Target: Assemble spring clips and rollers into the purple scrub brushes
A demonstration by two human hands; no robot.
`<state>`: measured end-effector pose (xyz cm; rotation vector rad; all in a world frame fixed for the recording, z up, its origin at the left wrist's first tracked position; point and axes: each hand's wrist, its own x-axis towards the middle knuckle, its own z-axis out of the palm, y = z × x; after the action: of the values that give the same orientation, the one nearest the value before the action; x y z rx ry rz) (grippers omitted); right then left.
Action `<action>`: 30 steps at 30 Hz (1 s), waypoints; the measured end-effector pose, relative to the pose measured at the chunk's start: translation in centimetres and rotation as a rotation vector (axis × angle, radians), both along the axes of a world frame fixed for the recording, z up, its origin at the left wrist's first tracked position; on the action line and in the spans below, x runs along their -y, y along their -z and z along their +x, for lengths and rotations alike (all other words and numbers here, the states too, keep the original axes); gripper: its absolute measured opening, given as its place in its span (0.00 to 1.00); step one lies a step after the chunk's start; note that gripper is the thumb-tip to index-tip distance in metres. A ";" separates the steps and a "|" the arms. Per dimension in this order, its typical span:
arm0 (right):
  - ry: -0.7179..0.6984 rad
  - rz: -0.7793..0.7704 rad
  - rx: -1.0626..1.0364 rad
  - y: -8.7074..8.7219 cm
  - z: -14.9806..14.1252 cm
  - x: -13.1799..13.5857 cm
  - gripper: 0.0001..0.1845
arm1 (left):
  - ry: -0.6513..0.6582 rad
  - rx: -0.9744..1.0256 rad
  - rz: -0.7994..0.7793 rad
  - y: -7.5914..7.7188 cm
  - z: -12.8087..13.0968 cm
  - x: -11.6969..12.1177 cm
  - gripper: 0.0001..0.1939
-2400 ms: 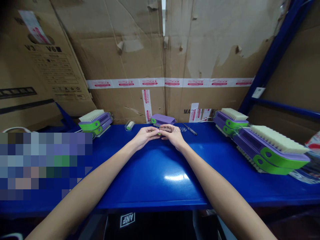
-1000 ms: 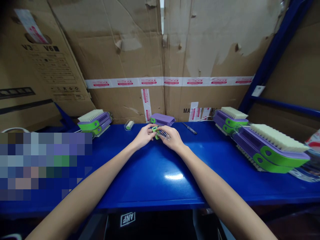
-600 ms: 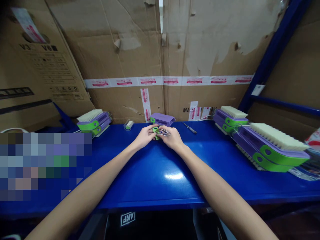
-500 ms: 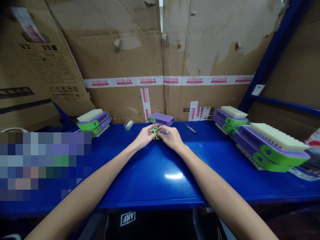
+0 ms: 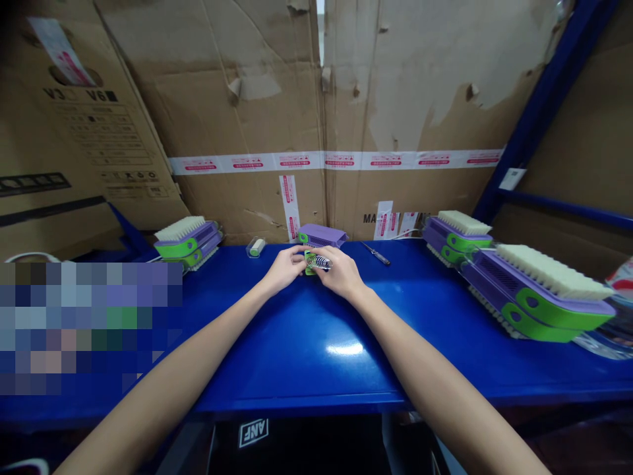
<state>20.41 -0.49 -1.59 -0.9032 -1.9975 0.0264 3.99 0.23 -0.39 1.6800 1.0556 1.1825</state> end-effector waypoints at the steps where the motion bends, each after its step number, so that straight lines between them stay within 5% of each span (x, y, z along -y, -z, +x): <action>1: -0.016 0.025 0.020 -0.2 0.1 0.1 0.17 | -0.002 -0.009 0.004 0.0 -0.1 -0.1 0.17; 16: 0.037 0.163 0.131 -0.5 0.3 0.5 0.07 | -0.047 -0.059 0.115 0.6 0.1 -0.3 0.16; 30: 0.086 0.142 0.096 -0.4 -0.1 0.4 0.08 | -0.001 0.001 0.037 0.3 0.1 -0.2 0.18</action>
<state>20.35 -0.91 -1.19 -0.9118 -2.0183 -0.2084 4.08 0.44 -0.71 1.7076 1.0394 1.2102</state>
